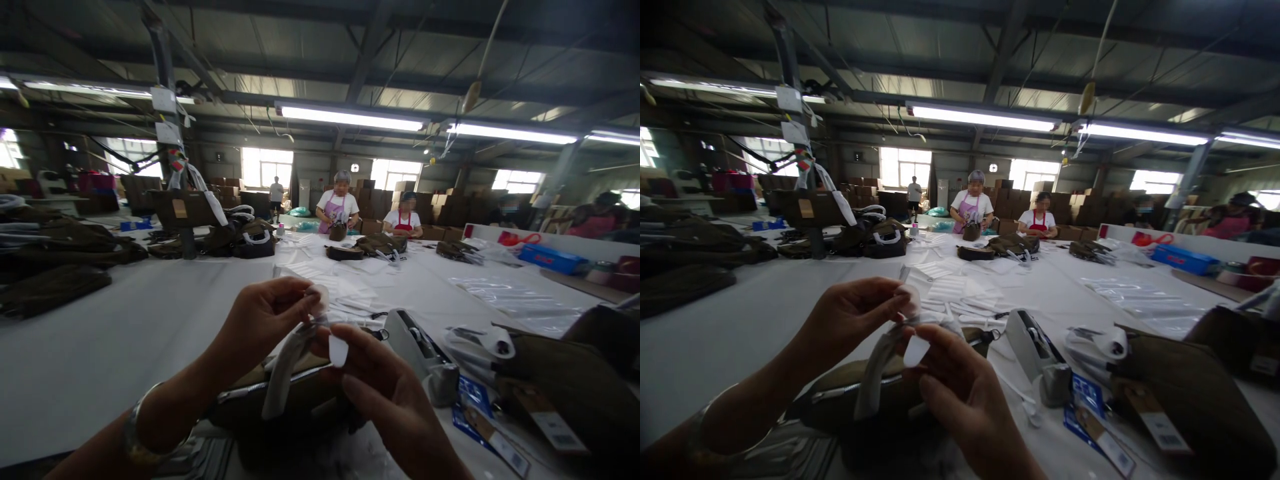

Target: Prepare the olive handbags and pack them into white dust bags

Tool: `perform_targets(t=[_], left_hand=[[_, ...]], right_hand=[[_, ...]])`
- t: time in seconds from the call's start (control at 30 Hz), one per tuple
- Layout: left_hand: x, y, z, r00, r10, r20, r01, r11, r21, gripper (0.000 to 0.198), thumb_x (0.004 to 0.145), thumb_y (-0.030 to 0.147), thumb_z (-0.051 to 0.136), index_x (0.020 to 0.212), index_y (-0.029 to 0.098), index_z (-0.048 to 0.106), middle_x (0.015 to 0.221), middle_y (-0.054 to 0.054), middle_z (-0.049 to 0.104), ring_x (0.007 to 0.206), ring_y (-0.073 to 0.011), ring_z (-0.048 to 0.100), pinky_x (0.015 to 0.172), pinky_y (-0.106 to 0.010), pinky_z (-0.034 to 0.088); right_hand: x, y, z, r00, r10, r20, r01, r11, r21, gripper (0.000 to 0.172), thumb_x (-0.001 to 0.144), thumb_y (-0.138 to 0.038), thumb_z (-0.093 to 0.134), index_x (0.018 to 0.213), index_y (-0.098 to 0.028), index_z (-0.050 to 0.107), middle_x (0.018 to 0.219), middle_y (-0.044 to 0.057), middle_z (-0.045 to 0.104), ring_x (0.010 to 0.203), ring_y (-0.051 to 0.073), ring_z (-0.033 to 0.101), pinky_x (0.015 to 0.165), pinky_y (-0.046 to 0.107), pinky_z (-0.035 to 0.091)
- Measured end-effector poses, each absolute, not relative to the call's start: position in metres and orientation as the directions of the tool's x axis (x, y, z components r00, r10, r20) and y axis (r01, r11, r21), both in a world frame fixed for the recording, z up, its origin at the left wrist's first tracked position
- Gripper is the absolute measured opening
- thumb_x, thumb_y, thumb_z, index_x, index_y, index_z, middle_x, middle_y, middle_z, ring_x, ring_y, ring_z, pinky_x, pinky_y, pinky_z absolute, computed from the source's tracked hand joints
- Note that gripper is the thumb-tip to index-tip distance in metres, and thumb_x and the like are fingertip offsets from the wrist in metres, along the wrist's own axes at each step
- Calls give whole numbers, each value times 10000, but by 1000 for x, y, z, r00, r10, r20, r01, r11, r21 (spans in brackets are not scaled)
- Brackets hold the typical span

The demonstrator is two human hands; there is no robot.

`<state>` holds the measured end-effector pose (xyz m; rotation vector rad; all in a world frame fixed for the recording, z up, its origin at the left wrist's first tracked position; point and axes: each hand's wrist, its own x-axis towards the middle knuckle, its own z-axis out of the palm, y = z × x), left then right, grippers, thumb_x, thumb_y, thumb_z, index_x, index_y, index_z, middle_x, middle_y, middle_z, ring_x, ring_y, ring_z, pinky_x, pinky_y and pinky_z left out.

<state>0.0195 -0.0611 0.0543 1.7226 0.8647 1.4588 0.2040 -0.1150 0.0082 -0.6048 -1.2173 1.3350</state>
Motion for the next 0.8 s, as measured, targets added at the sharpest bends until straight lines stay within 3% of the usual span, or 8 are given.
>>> perform_targets(t=[0.1,0.2,0.3,0.47,0.63,0.7,0.8], left_hand=[[17,-61,53,150,833,533,80,-547,833,187,825,291,767,955,157,752,846,-4,799,781,-148,763,670,-162,620],[19,-64,52,144,811,567,83,-581,810,184,834,279,755,976,163,744,841,0,802,763,-152,768,659,-176,631],[22,-68,53,119,746,656,156,-666,729,143,831,225,752,963,171,745,817,13,802,719,-128,766,643,-137,613],[21,-75,55,184,551,814,340,-813,473,134,821,104,735,942,158,757,831,12,803,687,-85,755,636,-65,568],[13,-84,54,379,348,857,361,-909,210,245,876,79,678,1108,132,739,1091,-80,783,970,-150,753,885,-145,567],[11,-88,55,425,366,828,346,-911,226,270,904,100,650,1161,146,721,1158,-85,761,1043,-172,733,931,-184,561],[13,-90,61,333,508,795,367,-846,387,198,926,149,632,1088,191,739,995,-22,802,864,-130,767,787,-136,583]], right_hand=[[206,-102,16,-137,942,306,-270,261,-927,250,831,-416,759,944,-193,745,845,60,781,673,153,732,610,215,581],[206,-91,23,-129,939,318,-133,301,-944,336,841,-477,731,765,-150,705,568,7,686,387,57,555,396,132,413],[205,-83,28,-211,932,295,-54,290,-956,388,840,-523,709,751,-146,687,466,-23,610,334,46,481,343,121,335],[203,-76,31,-262,922,285,-35,286,-958,410,855,-537,683,752,-140,693,441,-44,558,335,37,437,340,122,308],[202,-75,30,-279,890,361,-121,340,-933,378,858,-507,694,748,-145,702,466,-42,571,342,32,434,347,123,311],[201,-76,30,-277,874,398,-137,374,-917,374,865,-492,690,717,-149,690,503,-32,600,351,31,447,350,124,320],[199,-78,32,-252,872,419,-67,416,-907,343,887,-468,670,742,-158,702,567,-15,651,368,37,474,362,132,350]])
